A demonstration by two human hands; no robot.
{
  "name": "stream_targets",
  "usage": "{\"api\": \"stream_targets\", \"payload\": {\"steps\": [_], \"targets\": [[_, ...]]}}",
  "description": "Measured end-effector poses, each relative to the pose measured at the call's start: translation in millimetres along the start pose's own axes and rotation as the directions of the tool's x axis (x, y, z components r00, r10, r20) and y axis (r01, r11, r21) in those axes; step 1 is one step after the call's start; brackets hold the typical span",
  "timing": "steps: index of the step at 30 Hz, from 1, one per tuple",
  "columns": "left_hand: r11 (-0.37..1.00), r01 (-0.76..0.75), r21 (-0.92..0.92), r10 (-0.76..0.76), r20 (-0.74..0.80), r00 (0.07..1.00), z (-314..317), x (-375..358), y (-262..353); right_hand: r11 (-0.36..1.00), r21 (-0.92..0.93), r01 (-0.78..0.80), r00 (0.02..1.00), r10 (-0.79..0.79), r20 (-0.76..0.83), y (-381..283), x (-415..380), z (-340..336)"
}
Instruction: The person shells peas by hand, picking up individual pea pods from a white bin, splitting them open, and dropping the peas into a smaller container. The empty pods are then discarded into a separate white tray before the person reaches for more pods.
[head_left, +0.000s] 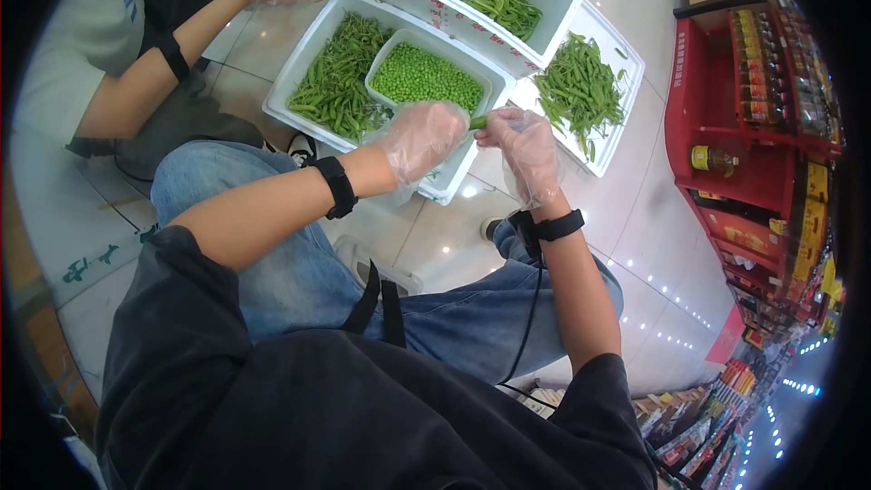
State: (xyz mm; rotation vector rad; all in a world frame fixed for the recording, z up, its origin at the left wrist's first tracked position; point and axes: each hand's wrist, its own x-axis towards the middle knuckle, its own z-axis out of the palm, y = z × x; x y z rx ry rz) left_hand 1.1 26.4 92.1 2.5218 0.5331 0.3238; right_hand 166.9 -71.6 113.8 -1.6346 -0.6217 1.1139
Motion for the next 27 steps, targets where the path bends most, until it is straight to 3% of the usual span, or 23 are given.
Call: {"api": "stream_targets", "payload": {"steps": [2, 9, 11, 18, 20, 24, 26, 27], "targets": [[0.998, -0.044, 0.042, 0.044, 0.002, 0.999, 1, -2, -1, 0.998, 0.070, -0.001, 0.998, -0.004, 0.063, 7, 1, -3], [1.000, 0.016, -0.013, -0.016, -0.003, 1.000, 8, -3, 0, 0.994, 0.059, -0.091, 0.992, 0.085, 0.098, 8, 3, -7], [0.988, 0.118, -0.100, -0.114, 0.047, 0.992, 2, -3, 4, 0.989, 0.076, -0.126, 0.986, 0.116, 0.121, 10, 5, -9], [0.975, 0.053, -0.217, -0.050, 0.023, 0.999, 10, -4, -5, 0.984, 0.127, -0.128, 0.983, 0.109, 0.144, 15, 5, -7], [0.930, 0.069, -0.361, -0.059, 0.037, 0.998, 12, -1, -7, 0.973, 0.151, -0.172, 0.977, 0.149, 0.152, 13, 5, -9], [0.955, 0.072, -0.288, -0.063, 0.041, 0.997, 16, 0, -7, 0.965, 0.184, -0.188, 0.975, 0.161, 0.150, 16, 1, -1], [0.990, 0.104, -0.099, -0.098, 0.067, 0.993, 18, -1, 1, 0.976, 0.123, -0.182, 0.983, 0.180, 0.029, 15, -4, 7], [0.989, 0.104, -0.105, -0.097, 0.068, 0.993, 18, 0, 2, 0.975, 0.120, -0.186, 0.983, 0.184, 0.026, 18, -4, 6]]}}
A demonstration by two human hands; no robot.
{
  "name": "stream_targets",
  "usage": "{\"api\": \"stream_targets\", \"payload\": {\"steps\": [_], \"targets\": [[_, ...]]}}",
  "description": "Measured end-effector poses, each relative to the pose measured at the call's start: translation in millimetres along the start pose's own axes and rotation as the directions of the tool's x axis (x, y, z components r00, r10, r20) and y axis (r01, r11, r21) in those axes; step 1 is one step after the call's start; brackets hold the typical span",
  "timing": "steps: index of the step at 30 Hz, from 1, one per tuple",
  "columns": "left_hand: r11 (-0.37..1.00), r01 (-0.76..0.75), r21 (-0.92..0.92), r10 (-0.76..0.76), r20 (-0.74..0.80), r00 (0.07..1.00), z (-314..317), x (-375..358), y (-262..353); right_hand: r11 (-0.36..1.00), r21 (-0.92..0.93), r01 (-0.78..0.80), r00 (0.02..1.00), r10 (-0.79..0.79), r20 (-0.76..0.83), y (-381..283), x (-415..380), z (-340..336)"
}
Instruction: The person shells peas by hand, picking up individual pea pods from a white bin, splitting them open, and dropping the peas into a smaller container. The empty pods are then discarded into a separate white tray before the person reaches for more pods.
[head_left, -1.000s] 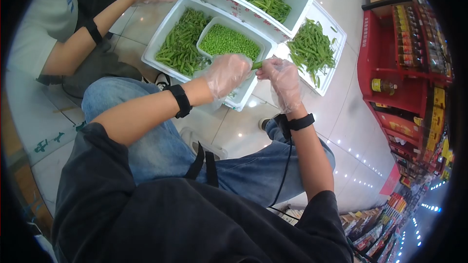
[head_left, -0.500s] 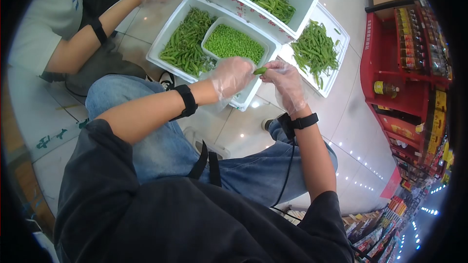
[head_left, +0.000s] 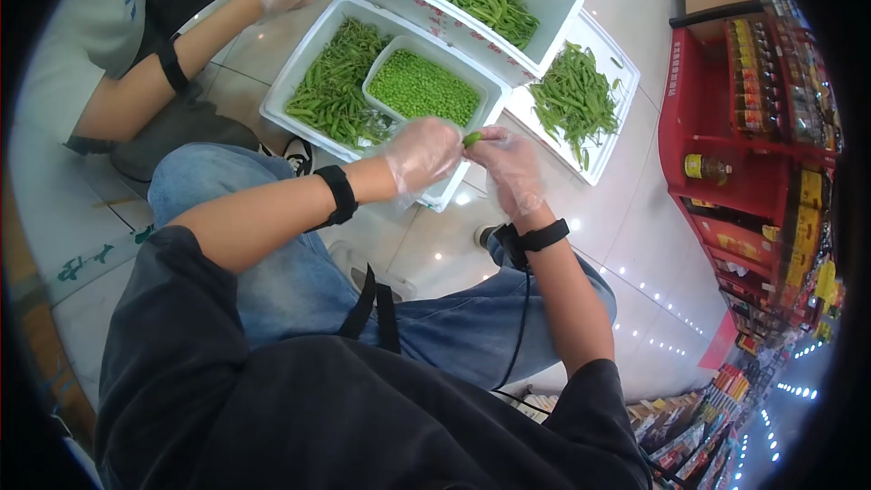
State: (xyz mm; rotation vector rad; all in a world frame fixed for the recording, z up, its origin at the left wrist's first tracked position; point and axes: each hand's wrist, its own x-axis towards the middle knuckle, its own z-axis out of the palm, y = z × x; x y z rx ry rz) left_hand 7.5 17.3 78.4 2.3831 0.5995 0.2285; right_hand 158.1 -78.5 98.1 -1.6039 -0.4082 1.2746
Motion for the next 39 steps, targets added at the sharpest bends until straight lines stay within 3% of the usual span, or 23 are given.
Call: {"api": "stream_targets", "payload": {"steps": [3, 5, 11, 18, 20, 27, 30, 32, 33, 35, 39], "targets": [[0.997, 0.030, -0.075, -0.025, 0.072, 0.997, -5, 6, -3, 0.989, -0.127, 0.070, 0.997, -0.071, -0.007, 7, 5, -3], [0.846, 0.297, -0.443, -0.212, 0.231, 0.950, -9, 7, -10, 0.959, -0.192, 0.207, 0.978, -0.210, 0.003, 8, 4, 0], [0.752, 0.302, -0.586, -0.184, 0.254, 0.950, 2, 3, -16, 0.904, -0.335, 0.267, 0.959, -0.284, -0.002, 22, 7, 2], [0.743, 0.298, -0.599, -0.119, 0.320, 0.940, 0, 4, -11, 0.910, -0.363, 0.199, 0.977, -0.215, -0.006, 28, 11, -6], [0.519, 0.359, -0.776, -0.110, 0.356, 0.928, 3, 4, -14, 0.869, -0.445, 0.215, 0.969, -0.246, -0.013, 14, 0, 3], [0.387, 0.414, -0.824, -0.119, 0.401, 0.908, 5, 6, -21, 0.905, -0.367, 0.216, 0.976, -0.203, 0.075, 14, 3, -2], [0.325, 0.373, -0.869, -0.140, 0.346, 0.928, -4, 6, -14, 0.893, -0.358, 0.273, 0.962, -0.247, 0.117, 14, 7, -5], [0.302, 0.377, -0.876, -0.155, 0.345, 0.926, -8, 6, -10, 0.786, -0.431, 0.443, 0.895, -0.418, 0.158, 7, 6, -3], [0.304, 0.374, -0.876, -0.153, 0.342, 0.927, -7, 7, -9, 0.784, -0.431, 0.446, 0.893, -0.421, 0.158, 4, 4, -2], [0.292, 0.379, -0.878, -0.226, 0.321, 0.920, -1, 8, -9, 0.460, -0.624, 0.632, 0.709, -0.669, 0.224, -10, -8, 6], [0.259, 0.306, -0.916, -0.218, 0.253, 0.943, 8, 8, -10, 0.513, -0.583, 0.629, 0.720, -0.668, 0.189, -2, -10, 12]]}}
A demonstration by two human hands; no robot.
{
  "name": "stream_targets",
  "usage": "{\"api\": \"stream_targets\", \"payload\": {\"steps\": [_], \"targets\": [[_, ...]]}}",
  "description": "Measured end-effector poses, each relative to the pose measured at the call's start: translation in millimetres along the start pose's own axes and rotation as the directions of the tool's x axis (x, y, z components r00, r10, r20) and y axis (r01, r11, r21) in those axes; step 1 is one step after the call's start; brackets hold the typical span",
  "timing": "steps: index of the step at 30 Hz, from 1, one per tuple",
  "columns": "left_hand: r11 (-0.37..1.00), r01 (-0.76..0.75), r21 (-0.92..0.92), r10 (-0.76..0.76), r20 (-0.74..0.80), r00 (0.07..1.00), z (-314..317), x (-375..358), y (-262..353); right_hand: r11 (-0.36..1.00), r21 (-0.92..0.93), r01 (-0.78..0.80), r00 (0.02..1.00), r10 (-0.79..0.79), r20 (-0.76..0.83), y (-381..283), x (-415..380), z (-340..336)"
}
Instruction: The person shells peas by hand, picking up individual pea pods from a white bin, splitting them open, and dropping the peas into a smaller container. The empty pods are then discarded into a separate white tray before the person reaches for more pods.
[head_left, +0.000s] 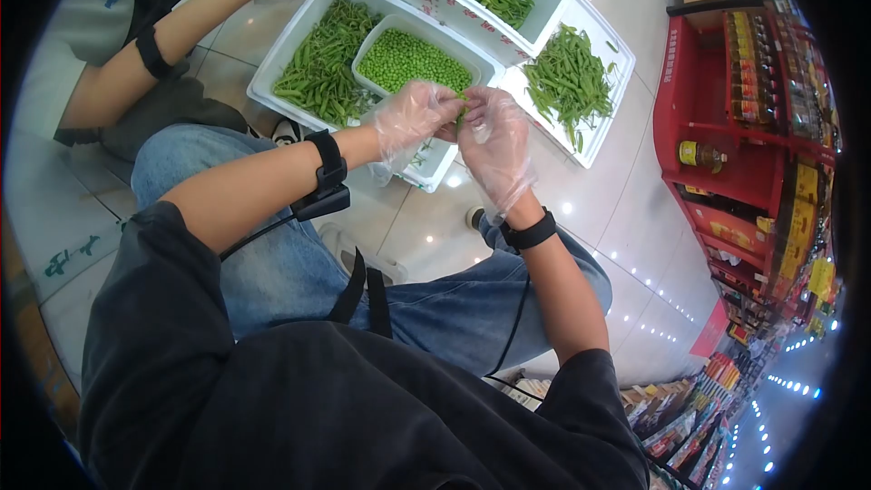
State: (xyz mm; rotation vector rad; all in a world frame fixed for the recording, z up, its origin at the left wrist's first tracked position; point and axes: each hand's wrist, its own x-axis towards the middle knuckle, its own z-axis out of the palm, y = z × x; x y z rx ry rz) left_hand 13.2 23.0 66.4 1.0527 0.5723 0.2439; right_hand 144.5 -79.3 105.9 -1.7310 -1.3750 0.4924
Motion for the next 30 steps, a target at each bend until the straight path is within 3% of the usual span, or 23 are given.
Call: {"api": "stream_targets", "payload": {"steps": [2, 9, 18, 23, 30], "targets": [[1.000, -0.018, -0.024, 0.017, -0.034, 0.999, 2, -1, -1, 0.988, -0.143, 0.051, 0.999, -0.053, -0.009, 1, 0, 0], [0.999, -0.030, -0.038, 0.031, 0.013, 0.999, -5, 0, -3, 0.981, -0.169, 0.099, 0.995, -0.101, -0.006, 1, 3, -2], [0.999, -0.006, -0.051, 0.008, 0.041, 0.999, -3, -6, 5, 0.991, -0.131, 0.000, 1.000, 0.000, 0.001, 10, 5, -2], [0.996, -0.029, 0.090, 0.029, 0.001, 1.000, 0, -8, 6, 0.992, -0.060, -0.114, 0.989, 0.119, 0.089, 14, 13, -8], [0.988, -0.119, 0.093, 0.118, 0.023, 0.993, -2, -5, -2, 0.985, -0.173, -0.028, 0.998, 0.038, 0.050, 13, 10, -3]]}}
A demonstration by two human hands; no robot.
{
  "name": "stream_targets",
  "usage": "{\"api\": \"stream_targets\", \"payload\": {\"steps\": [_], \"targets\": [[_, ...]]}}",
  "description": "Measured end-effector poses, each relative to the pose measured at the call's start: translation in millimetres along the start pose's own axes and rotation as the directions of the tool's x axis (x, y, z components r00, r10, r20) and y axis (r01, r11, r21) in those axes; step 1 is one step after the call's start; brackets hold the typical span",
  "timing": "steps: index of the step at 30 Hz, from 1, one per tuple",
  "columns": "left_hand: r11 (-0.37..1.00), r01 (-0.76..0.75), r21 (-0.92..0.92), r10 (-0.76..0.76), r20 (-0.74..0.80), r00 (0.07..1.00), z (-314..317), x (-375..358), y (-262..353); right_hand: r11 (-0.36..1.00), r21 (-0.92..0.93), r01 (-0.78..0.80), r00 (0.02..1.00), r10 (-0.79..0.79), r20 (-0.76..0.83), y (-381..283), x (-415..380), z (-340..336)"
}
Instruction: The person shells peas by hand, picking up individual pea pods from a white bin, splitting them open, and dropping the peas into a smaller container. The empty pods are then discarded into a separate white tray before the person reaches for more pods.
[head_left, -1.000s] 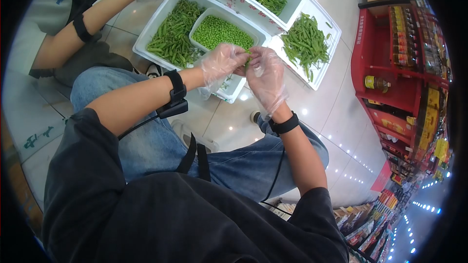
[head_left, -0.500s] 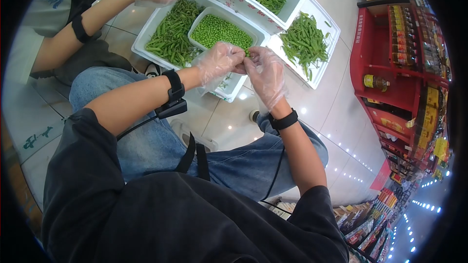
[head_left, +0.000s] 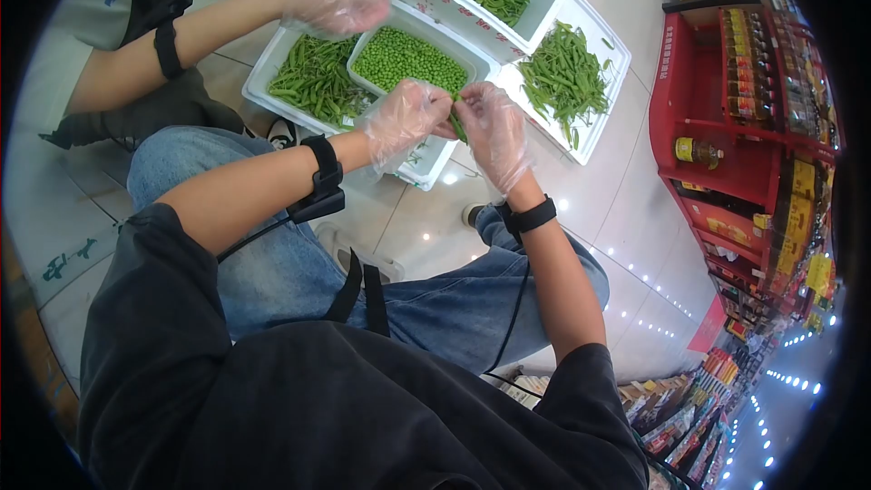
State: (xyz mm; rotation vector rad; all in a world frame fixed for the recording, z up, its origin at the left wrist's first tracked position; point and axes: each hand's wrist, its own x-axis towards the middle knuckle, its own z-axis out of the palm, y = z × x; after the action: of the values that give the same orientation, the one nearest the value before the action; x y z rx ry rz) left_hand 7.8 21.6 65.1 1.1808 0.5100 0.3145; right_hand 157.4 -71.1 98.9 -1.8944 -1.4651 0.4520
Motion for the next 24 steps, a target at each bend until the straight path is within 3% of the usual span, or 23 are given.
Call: {"api": "stream_targets", "payload": {"steps": [2, 3, 5, 6, 8, 12, 14, 17, 18, 20, 24], "targets": [[0.999, -0.038, 0.035, 0.038, -0.003, 0.999, -1, 1, -1, 0.986, 0.095, -0.138, 0.989, 0.132, 0.070, -1, 2, -2], [0.999, -0.038, 0.034, 0.038, -0.004, 0.999, -1, 1, -1, 0.986, 0.094, -0.139, 0.989, 0.132, 0.072, 3, 3, -2], [0.999, -0.041, 0.033, 0.041, -0.015, 0.999, 0, 0, 4, 0.917, 0.336, -0.213, 0.974, 0.173, 0.146, 13, 6, -4], [0.999, -0.041, 0.031, 0.041, -0.016, 0.999, 1, 0, 7, 0.918, 0.335, -0.213, 0.974, 0.172, 0.147, 18, 6, -4], [1.000, -0.014, -0.016, 0.013, -0.038, 0.999, 4, -1, 11, 0.701, 0.636, -0.323, 0.946, 0.235, 0.221, 19, 7, -5], [0.999, -0.009, -0.036, 0.006, -0.082, 0.997, 5, -3, 13, 0.625, 0.635, -0.453, 0.891, 0.338, 0.304, 16, 11, -9], [0.989, 0.035, 0.146, -0.011, -0.163, 0.987, 1, 1, 4, 0.375, 0.754, -0.539, 0.824, 0.420, 0.380, 16, 12, -9], [0.981, -0.056, 0.186, 0.097, -0.223, 0.970, -6, 7, -16, 0.264, 0.807, -0.528, 0.804, 0.462, 0.375, 18, 16, -9], [0.981, -0.055, 0.186, 0.097, -0.223, 0.970, -7, 9, -23, 0.264, 0.807, -0.528, 0.804, 0.462, 0.375, 21, 18, -8], [0.976, -0.008, 0.216, 0.071, -0.285, 0.956, -7, 10, -22, 0.464, 0.747, -0.476, 0.849, 0.463, 0.254, 33, 22, -5], [0.965, 0.027, 0.261, 0.049, -0.278, 0.959, -11, 7, -21, 0.606, 0.697, -0.384, 0.896, 0.426, 0.123, 50, 34, 6]]}}
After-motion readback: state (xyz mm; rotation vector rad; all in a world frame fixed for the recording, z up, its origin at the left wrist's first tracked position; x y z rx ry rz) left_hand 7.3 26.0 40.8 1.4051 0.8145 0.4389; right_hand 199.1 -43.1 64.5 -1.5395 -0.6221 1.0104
